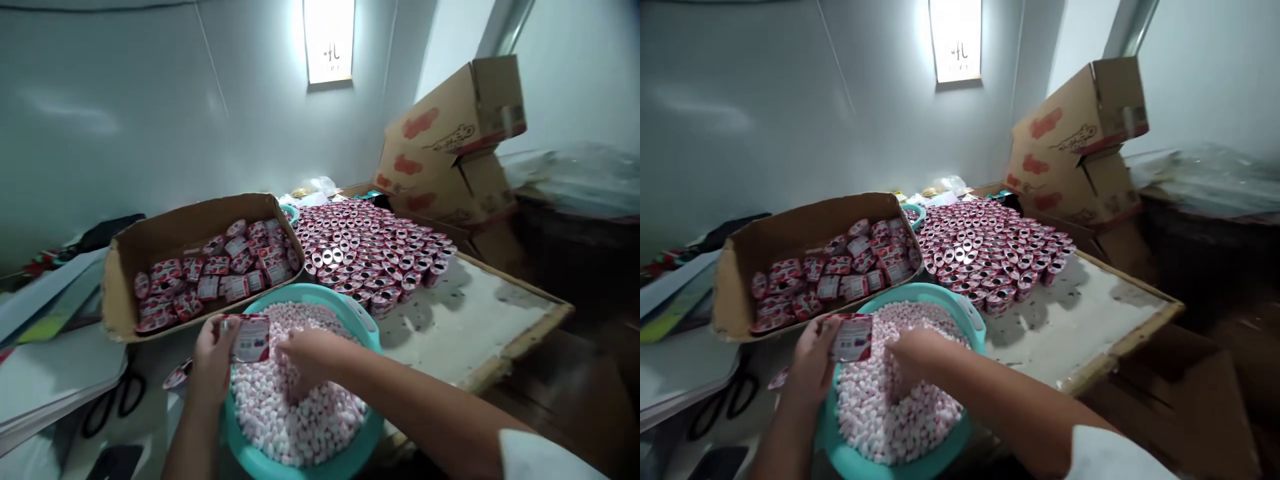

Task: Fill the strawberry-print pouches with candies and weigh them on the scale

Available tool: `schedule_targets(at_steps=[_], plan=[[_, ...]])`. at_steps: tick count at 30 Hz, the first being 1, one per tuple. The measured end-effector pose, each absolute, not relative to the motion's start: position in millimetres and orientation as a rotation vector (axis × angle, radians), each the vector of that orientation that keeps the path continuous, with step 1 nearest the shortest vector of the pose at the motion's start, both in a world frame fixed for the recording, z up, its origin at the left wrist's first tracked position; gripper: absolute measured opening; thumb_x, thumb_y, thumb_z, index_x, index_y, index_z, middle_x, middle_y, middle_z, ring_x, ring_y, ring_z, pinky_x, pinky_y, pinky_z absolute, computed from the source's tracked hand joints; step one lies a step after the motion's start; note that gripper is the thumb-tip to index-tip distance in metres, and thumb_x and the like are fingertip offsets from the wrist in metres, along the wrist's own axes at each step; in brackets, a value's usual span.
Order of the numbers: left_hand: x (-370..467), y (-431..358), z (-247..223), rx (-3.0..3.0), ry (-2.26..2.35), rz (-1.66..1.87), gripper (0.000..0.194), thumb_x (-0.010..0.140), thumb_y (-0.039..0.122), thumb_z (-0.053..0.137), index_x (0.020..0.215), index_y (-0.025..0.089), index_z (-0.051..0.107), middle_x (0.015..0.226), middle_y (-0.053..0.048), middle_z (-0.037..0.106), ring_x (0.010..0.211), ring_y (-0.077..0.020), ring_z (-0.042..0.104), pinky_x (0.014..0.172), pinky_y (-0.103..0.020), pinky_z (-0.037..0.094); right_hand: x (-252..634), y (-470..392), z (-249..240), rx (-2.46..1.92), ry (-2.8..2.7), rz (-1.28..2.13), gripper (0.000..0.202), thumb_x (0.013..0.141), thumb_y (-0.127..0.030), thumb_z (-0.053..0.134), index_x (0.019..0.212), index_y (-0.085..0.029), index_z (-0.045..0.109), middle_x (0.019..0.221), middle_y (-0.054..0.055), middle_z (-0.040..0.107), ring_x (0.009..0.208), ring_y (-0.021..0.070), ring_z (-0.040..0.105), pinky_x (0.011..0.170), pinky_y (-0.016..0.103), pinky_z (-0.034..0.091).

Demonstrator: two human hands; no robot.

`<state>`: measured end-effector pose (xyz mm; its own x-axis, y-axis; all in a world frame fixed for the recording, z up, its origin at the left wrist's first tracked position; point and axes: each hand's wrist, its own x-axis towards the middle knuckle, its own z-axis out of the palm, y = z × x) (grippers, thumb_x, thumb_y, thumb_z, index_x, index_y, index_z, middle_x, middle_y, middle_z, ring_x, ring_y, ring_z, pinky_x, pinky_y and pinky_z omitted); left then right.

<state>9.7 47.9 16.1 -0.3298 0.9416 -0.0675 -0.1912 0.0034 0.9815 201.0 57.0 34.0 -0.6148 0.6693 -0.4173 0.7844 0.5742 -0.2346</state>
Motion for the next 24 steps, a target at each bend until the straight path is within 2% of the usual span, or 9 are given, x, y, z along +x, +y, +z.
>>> schedule_targets(at_steps=[3, 7, 10, 13, 16, 18, 21, 24], plan=[[10.6, 51.2, 14.6, 1.152, 1.405, 1.349, 0.067, 0.066, 0.065, 0.076, 0.11, 0.017, 0.063, 0.095, -0.006, 0.071, 0.083, -0.0212, 0.069, 0.071, -0.03, 0.057, 218.5, 41.0, 29.2, 1.223, 2.647, -0.565, 0.071, 0.059, -0.052, 0.081, 0.122, -0.024, 0.065, 0.109, 0.013, 0.065, 0.092, 0.0345, 0.068, 0.069, 0.038, 0.053], [11.5, 49.3, 7.3, 1.403, 1.444, 1.073, 0.059, 0.078, 0.062, 0.067, 0.112, 0.014, 0.066, 0.105, -0.013, 0.072, 0.092, -0.0258, 0.07, 0.076, -0.034, 0.057, 231.7, 38.8, 21.0, 1.265, 2.653, -0.669, 0.064, 0.061, -0.041, 0.079, 0.121, -0.024, 0.066, 0.109, 0.011, 0.063, 0.088, 0.0306, 0.066, 0.064, 0.032, 0.046], [13.2, 43.5, 6.1, 1.483, 1.476, 1.027, 0.049, 0.079, 0.053, 0.069, 0.112, 0.017, 0.068, 0.105, -0.012, 0.072, 0.09, -0.0246, 0.069, 0.077, -0.034, 0.057, 233.5, 44.4, 18.6, 1.288, 2.648, -0.815, 0.062, 0.063, -0.037, 0.078, 0.122, -0.024, 0.066, 0.108, 0.01, 0.063, 0.084, 0.0253, 0.065, 0.063, 0.029, 0.042], [14.3, 38.7, 6.5, 1.494, 1.327, 1.02, 0.041, 0.074, 0.038, 0.076, 0.109, 0.018, 0.066, 0.104, -0.01, 0.071, 0.095, -0.0231, 0.069, 0.081, -0.031, 0.056, 235.4, 47.0, 18.0, 1.316, 2.65, -0.963, 0.056, 0.062, -0.033, 0.078, 0.116, -0.022, 0.069, 0.099, 0.006, 0.068, 0.086, 0.0228, 0.063, 0.066, 0.027, 0.041], [14.6, 35.9, 5.9, 1.594, 1.257, 0.929, 0.044, 0.073, 0.022, 0.073, 0.115, 0.021, 0.061, 0.111, -0.007, 0.07, 0.099, -0.0215, 0.068, 0.086, -0.03, 0.054, 237.2, 45.8, 18.0, 1.465, 2.541, -1.085, 0.043, 0.062, -0.029, 0.075, 0.105, -0.02, 0.072, 0.079, 0.0, 0.067, 0.073, 0.0179, 0.059, 0.059, 0.024, 0.038], [14.4, 34.9, 5.9, 1.753, 1.321, 0.877, 0.049, 0.075, 0.017, 0.069, 0.122, 0.023, 0.059, 0.121, -0.007, 0.066, 0.108, -0.0221, 0.065, 0.096, -0.032, 0.051, 237.1, 44.9, 19.1, 1.557, 2.474, -1.114, 0.036, 0.064, -0.026, 0.071, 0.1, -0.019, 0.072, 0.07, -0.002, 0.063, 0.064, 0.0151, 0.056, 0.055, 0.023, 0.034], [13.3, 34.2, 7.1, 1.998, 1.272, 0.841, 0.052, 0.078, 0.014, 0.065, 0.13, 0.022, 0.059, 0.129, -0.007, 0.062, 0.121, -0.0227, 0.058, 0.108, -0.033, 0.043, 236.1, 48.6, 26.2, 1.624, 2.463, -1.124, 0.037, 0.067, -0.025, 0.07, 0.103, -0.018, 0.072, 0.075, -0.001, 0.066, 0.064, 0.0138, 0.056, 0.056, 0.023, 0.037], [11.7, 34.6, 7.4, 2.089, 1.153, 0.798, 0.054, 0.081, 0.016, 0.063, 0.134, 0.021, 0.058, 0.128, -0.007, 0.062, 0.118, -0.0224, 0.059, 0.106, -0.032, 0.045, 235.4, 61.6, 43.9, 1.648, 2.567, -1.067, 0.037, 0.07, -0.027, 0.072, 0.106, -0.019, 0.071, 0.082, 0.0, 0.069, 0.068, 0.0139, 0.057, 0.06, 0.024, 0.041]])
